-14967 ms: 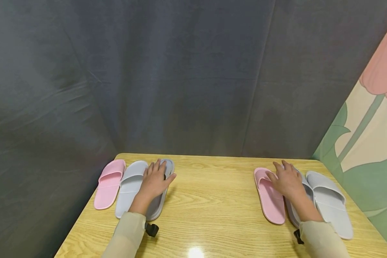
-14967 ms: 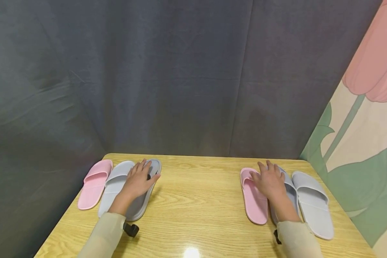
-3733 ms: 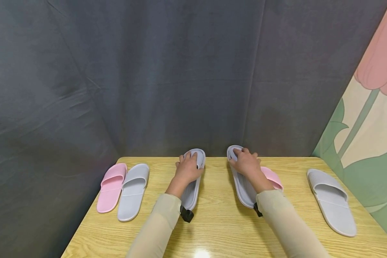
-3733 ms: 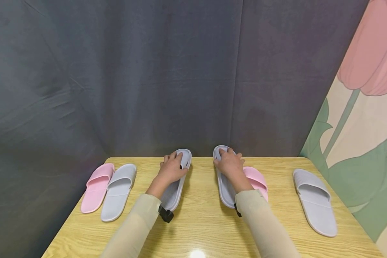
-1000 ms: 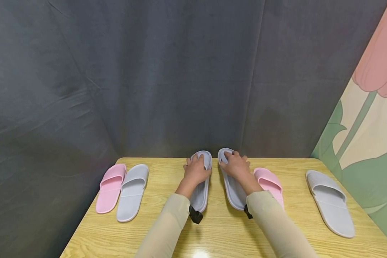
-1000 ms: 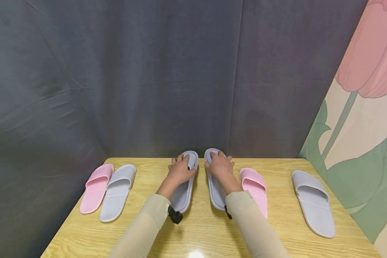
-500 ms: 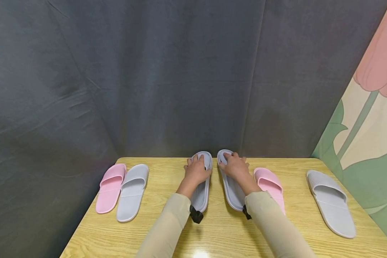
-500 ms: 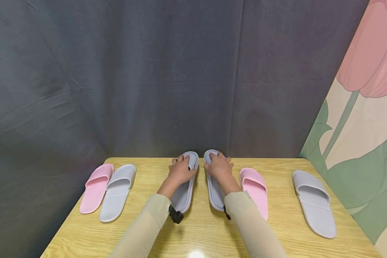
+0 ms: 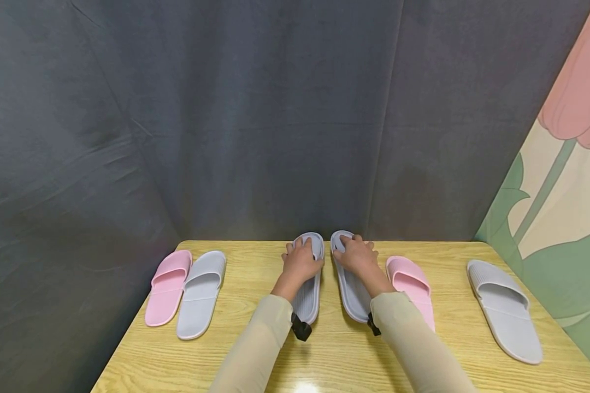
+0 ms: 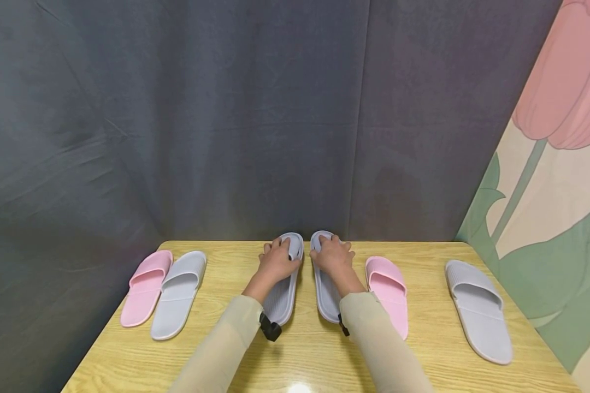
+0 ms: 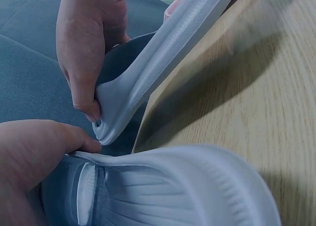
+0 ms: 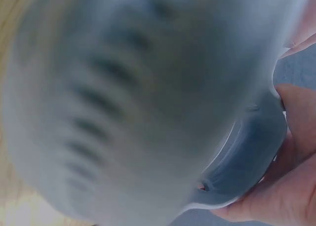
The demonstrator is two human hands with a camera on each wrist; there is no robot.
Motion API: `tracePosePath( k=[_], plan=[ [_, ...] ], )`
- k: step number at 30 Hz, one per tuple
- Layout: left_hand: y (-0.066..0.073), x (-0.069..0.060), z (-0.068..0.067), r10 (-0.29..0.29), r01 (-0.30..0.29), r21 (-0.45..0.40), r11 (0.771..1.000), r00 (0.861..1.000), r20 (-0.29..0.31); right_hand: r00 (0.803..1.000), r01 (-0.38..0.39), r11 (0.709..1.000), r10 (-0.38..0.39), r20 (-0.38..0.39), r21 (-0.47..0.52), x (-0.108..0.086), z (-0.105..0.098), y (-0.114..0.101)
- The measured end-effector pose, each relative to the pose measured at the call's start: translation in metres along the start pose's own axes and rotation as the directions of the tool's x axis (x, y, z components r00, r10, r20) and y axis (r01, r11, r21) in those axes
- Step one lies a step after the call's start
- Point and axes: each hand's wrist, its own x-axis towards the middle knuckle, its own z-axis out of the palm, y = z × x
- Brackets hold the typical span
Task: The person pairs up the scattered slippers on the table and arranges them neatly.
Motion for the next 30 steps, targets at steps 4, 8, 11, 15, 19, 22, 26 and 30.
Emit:
tracePosePath(
  k=[4,8,11,15,19,22,26,30],
  plan=[
    [-0.001,0.001,0.002,-0.008,0.008,-0.001,1.0,1.0,0.009,1.0,-0.011,1.0,0.011,0.005,0.003,0.001,0.002,0.0],
    [-0.001,0.003,0.005,-0.022,0.022,-0.014,1.0,0.999,0.023,1.0,-0.012,1.0,0.012,0.002,0.007,0.002,0.003,-0.001],
    [-0.002,0.004,0.008,-0.026,0.026,-0.023,0.999,0.999,0.03,1.0,-0.011,1.0,0.011,-0.002,0.012,0.002,0.004,-0.001],
    [-0.002,0.006,0.011,-0.022,0.023,-0.037,0.999,0.999,0.029,1.0,-0.015,1.0,0.015,0.001,0.019,0.002,0.006,0.0],
    [-0.002,0.006,0.013,-0.025,0.026,-0.047,0.999,0.999,0.027,1.0,-0.019,1.0,0.019,0.0,0.025,0.003,0.007,0.001],
    [-0.002,0.005,0.014,-0.026,0.027,-0.051,0.998,0.999,0.023,1.0,-0.023,0.999,0.023,0.002,0.03,0.002,0.008,0.001],
    [-0.002,0.005,0.015,-0.027,0.028,-0.055,0.998,0.999,0.023,1.0,-0.022,0.999,0.022,0.009,0.038,0.001,0.009,0.0],
    [-0.001,0.007,0.015,-0.028,0.03,-0.058,0.998,0.999,0.027,1.0,-0.025,0.999,0.025,0.012,0.044,0.001,0.01,-0.001]
  ],
)
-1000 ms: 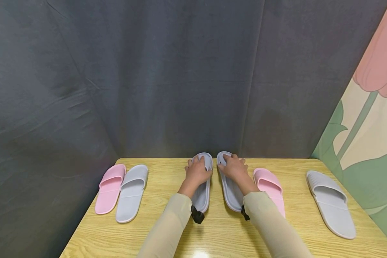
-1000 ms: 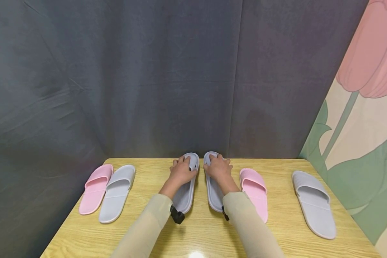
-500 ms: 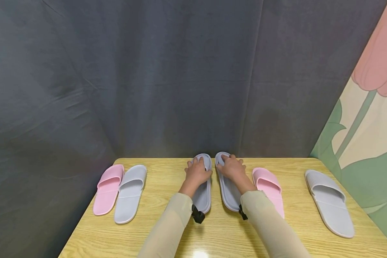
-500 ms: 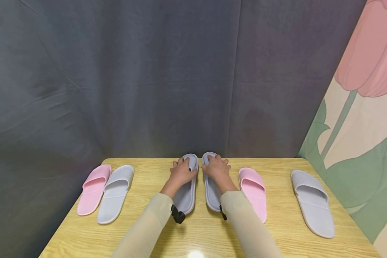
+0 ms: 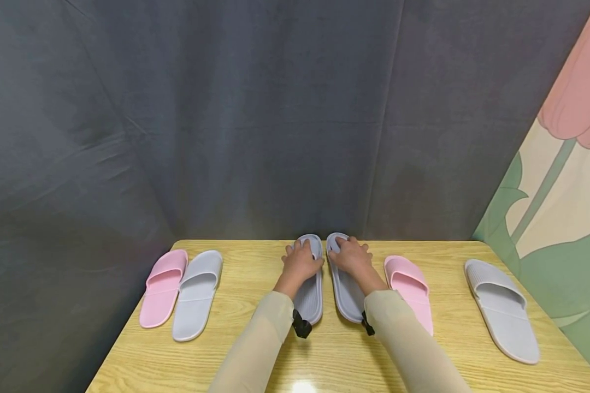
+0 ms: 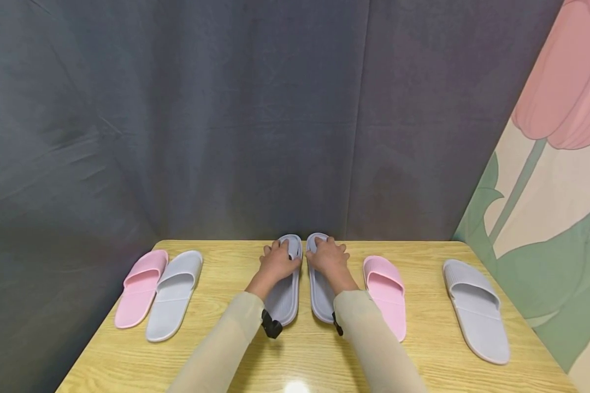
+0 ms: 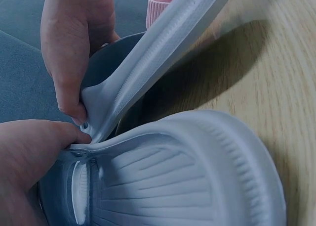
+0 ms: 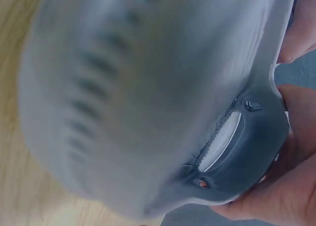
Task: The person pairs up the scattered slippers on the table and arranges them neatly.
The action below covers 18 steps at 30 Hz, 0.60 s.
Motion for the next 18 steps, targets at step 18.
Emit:
tracePosePath(
  k=[18],
  plan=[
    [0.0047,0.0031,0.0011,-0.022,0.022,0.007,1.0,0.999,0.035,0.998,-0.017,1.0,0.017,0.059,-0.004,0.0099,0.0057,0.0016]
  ],
)
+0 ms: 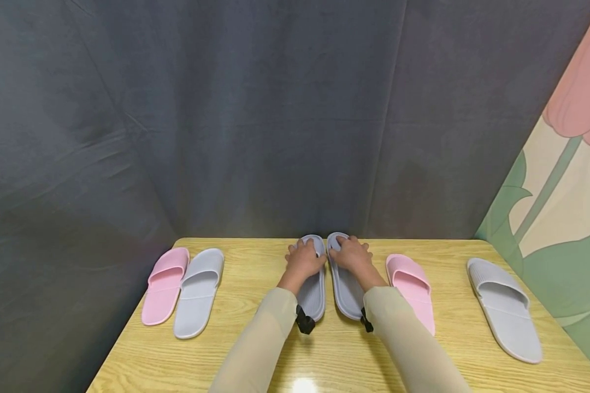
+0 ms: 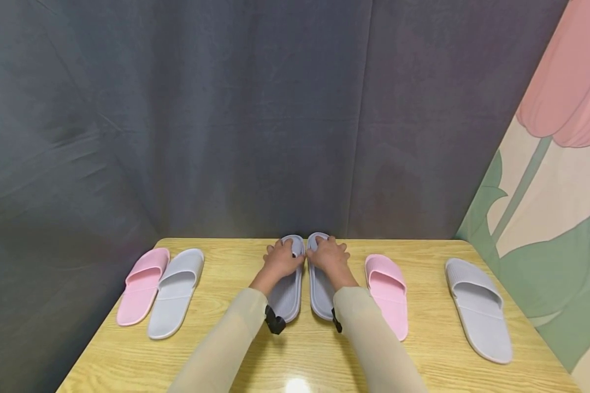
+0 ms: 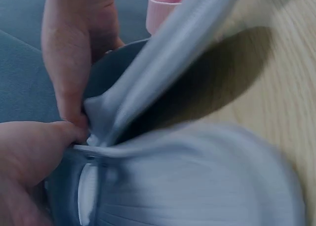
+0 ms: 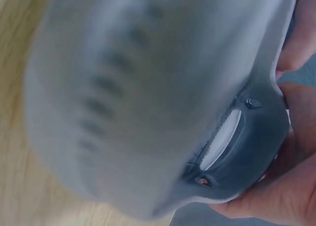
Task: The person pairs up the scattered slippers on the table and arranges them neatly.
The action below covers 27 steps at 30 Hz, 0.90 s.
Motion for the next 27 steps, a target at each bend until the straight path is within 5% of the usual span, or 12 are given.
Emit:
tracePosePath(
  k=[6,15,27],
  plan=[
    [-0.002,0.004,-0.005,-0.013,0.017,-0.049,0.999,0.997,0.077,1.0,0.003,1.0,-0.003,0.025,0.003,0.001,-0.001,-0.001],
    [-0.016,0.0,-0.013,0.092,-0.06,-0.191,0.98,0.982,0.165,0.995,0.039,0.998,-0.035,0.095,-0.042,-0.003,-0.003,0.0],
    [-0.016,-0.009,-0.012,0.072,-0.045,-0.141,0.989,0.979,0.19,0.995,0.064,0.996,-0.059,0.086,-0.068,-0.005,-0.001,0.002]
  ],
)
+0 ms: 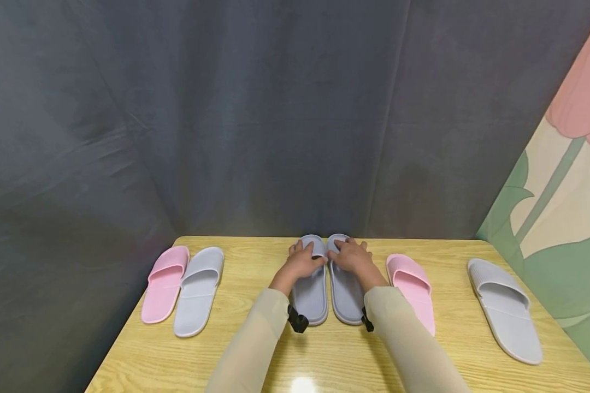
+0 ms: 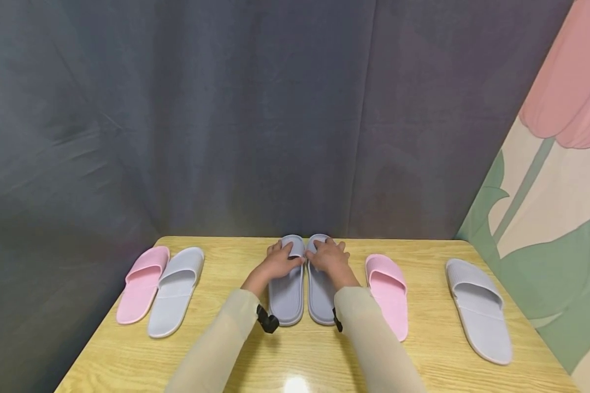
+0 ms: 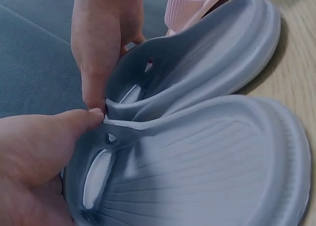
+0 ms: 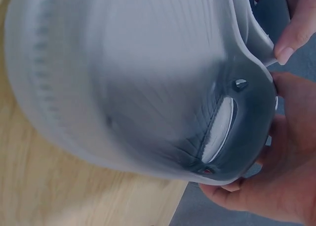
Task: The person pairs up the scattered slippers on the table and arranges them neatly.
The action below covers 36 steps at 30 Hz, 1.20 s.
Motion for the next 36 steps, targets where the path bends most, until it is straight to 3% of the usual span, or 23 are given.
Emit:
tracePosePath(
  k=[4,10,14,20,25,36],
  plan=[
    [0.0,-0.001,0.001,0.025,-0.025,0.054,0.998,1.0,0.005,1.0,0.002,1.0,-0.002,0.008,-0.004,0.0,0.001,0.0],
    [-0.003,-0.002,0.006,0.072,-0.065,0.155,0.986,0.996,-0.045,0.999,0.027,0.998,-0.026,0.021,-0.051,-0.003,0.009,-0.003],
    [-0.004,-0.001,0.01,0.093,-0.074,0.218,0.973,0.992,-0.079,0.999,0.026,0.999,-0.025,0.024,-0.041,-0.005,0.012,-0.004],
    [-0.007,0.002,0.016,0.117,-0.089,0.292,0.952,0.99,-0.081,0.999,0.013,0.999,-0.011,0.03,-0.047,-0.005,0.013,-0.003],
    [-0.006,0.004,0.015,0.133,-0.096,0.324,0.941,0.986,-0.097,1.0,0.013,0.999,-0.012,0.022,-0.042,-0.005,0.01,-0.005],
    [-0.007,-0.002,0.018,0.145,-0.104,0.319,0.942,0.984,-0.108,1.0,-0.009,0.999,0.009,0.008,-0.048,-0.003,0.017,-0.002]
  ],
)
